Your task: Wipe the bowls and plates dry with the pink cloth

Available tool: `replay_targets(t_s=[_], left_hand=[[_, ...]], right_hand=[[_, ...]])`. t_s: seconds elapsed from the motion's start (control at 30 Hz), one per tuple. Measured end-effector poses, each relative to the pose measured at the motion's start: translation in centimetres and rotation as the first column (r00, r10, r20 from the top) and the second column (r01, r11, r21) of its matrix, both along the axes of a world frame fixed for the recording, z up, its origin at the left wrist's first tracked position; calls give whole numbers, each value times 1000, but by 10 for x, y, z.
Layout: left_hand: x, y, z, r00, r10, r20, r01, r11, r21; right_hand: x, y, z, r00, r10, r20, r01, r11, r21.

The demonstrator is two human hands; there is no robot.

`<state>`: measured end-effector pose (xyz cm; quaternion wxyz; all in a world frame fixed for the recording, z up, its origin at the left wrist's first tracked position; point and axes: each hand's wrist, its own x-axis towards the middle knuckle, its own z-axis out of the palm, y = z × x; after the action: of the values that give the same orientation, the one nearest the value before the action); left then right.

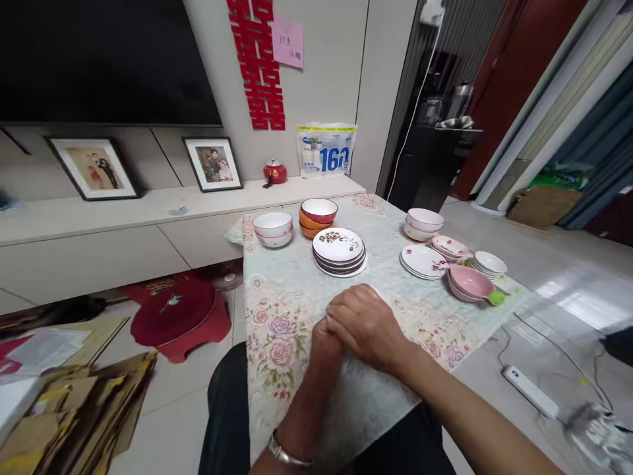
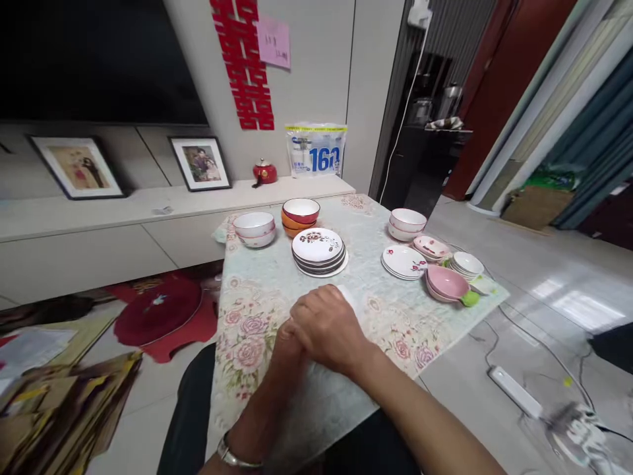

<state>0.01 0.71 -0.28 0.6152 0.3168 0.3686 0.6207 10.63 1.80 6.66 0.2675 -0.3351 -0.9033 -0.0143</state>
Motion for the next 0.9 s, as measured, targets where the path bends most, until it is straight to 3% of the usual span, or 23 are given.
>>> replay_targets(t_s=[0.07,0.17,0.27,0.33,0.4,0.47,0.53,0.67,0.8,0.9], left_hand=[[0,-4,1,998,-56,30,55,998,23],[1,-9,1,985,-121,120,121,993,10],[2,-10,0,980,-100,171,104,994,-17],[2,-9,-1,978,-74,195,80,996,-26],[2,-7,0,977,-52,208,61,997,-36],[2,-7,1,976,-42,215,53,998,-44],[2,-8,1,974,-45,221,54,998,-34],[1,-9,-1,975,-70,209,67,997,23],[0,-8,-4,982,-79,173,70,996,59],[1,-8,-3,981,-76,176,62,994,86]], right_hand=[[8,10,0,995,-18,-95,12,998,-57],[27,32,-2,947,-122,-296,27,952,-305],[41,48,-14,776,-377,-505,-2,800,-600],[45,51,-26,634,-534,-559,-27,707,-706],[46,48,-36,558,-601,-572,-4,688,-726],[45,41,-40,564,-592,-576,69,729,-681],[41,30,-40,614,-537,-578,171,806,-567],[24,3,-32,775,-363,-517,313,932,-185],[5,-13,-26,943,-153,-295,186,979,85],[6,-7,-18,969,-74,-235,94,993,75]])
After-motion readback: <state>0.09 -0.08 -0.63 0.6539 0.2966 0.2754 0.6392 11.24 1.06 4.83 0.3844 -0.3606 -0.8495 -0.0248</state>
